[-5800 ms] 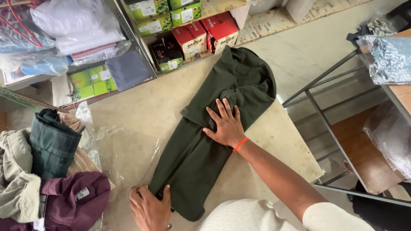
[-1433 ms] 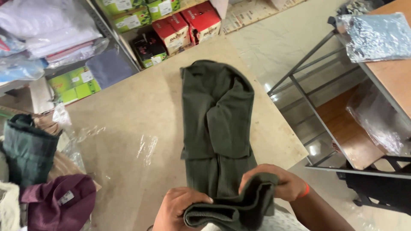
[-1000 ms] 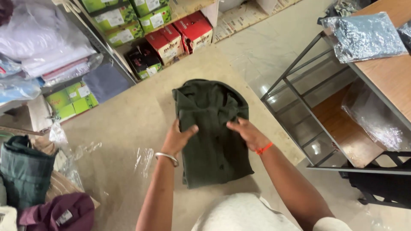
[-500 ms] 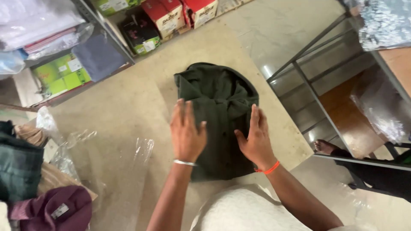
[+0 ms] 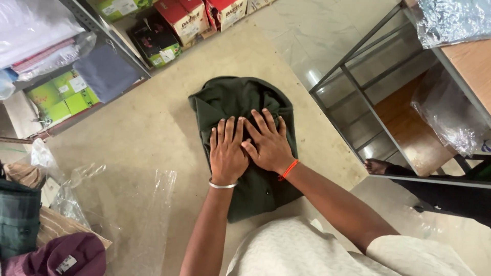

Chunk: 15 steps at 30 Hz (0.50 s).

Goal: The person folds a dark green shirt on a table, smoothing it flat and folding the sleeves and body into a neat rectangle, then wraps the folded shirt in a clear plastic bag. They then take an olive green shirt, unfold it, and spread it flat on the table to begin folding it.

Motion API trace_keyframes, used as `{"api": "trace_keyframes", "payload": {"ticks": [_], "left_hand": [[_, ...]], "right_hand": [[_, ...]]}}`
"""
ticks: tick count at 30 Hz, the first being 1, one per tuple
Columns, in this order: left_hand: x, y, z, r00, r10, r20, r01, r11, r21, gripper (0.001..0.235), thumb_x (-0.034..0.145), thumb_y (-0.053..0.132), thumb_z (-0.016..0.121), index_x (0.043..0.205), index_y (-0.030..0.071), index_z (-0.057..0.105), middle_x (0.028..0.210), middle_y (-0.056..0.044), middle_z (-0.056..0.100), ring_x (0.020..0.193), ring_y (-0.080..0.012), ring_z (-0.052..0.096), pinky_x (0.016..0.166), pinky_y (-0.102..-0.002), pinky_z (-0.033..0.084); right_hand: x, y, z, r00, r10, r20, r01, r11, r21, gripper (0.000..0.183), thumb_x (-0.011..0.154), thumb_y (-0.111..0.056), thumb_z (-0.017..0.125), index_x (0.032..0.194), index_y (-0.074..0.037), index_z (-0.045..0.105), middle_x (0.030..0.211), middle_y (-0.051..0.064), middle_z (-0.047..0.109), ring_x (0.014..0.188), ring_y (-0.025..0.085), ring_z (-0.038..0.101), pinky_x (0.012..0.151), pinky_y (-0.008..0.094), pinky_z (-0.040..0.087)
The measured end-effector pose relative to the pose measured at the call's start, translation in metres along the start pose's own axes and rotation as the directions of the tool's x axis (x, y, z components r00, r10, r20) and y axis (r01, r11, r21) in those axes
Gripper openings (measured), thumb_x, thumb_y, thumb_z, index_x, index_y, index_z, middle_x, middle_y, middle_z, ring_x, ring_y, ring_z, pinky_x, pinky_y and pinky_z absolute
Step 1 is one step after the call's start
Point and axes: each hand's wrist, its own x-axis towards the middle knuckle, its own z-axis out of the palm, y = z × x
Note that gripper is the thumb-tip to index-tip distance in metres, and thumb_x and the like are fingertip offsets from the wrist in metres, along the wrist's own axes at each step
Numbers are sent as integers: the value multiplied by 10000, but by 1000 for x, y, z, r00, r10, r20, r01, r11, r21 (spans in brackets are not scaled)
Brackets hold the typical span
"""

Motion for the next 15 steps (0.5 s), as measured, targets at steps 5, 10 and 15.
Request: {"api": "trace_keyframes", "payload": {"ticks": [5,10,15], "left_hand": [[-23,12,-6,992,-106,-69,116,981,158,560,956,258,528,1498,119,545,1500,-130,540,1416,-363,476,1194,-528,347],[-38,21,-11,972,-219,-84,234,923,305,553,991,373,524,1475,106,547,1476,-136,543,1387,-357,475,1159,-534,333],[-39,17,-3,969,-204,-141,239,921,308,583,981,390,504,1484,97,540,1528,-125,525,1420,-341,456,1187,-523,287]], "right_hand": [[-5,-7,-5,987,-132,95,132,991,3,679,1008,-614,409,1519,-178,501,1636,110,369,1540,367,264,1189,672,185],[-12,-14,-5,973,-203,107,202,979,21,678,1023,-626,367,1544,-206,481,1642,101,363,1550,348,245,1202,666,173],[-12,-11,0,973,-205,102,206,979,-2,682,1035,-632,323,1558,-217,462,1653,97,351,1560,341,241,1207,665,171]]}}
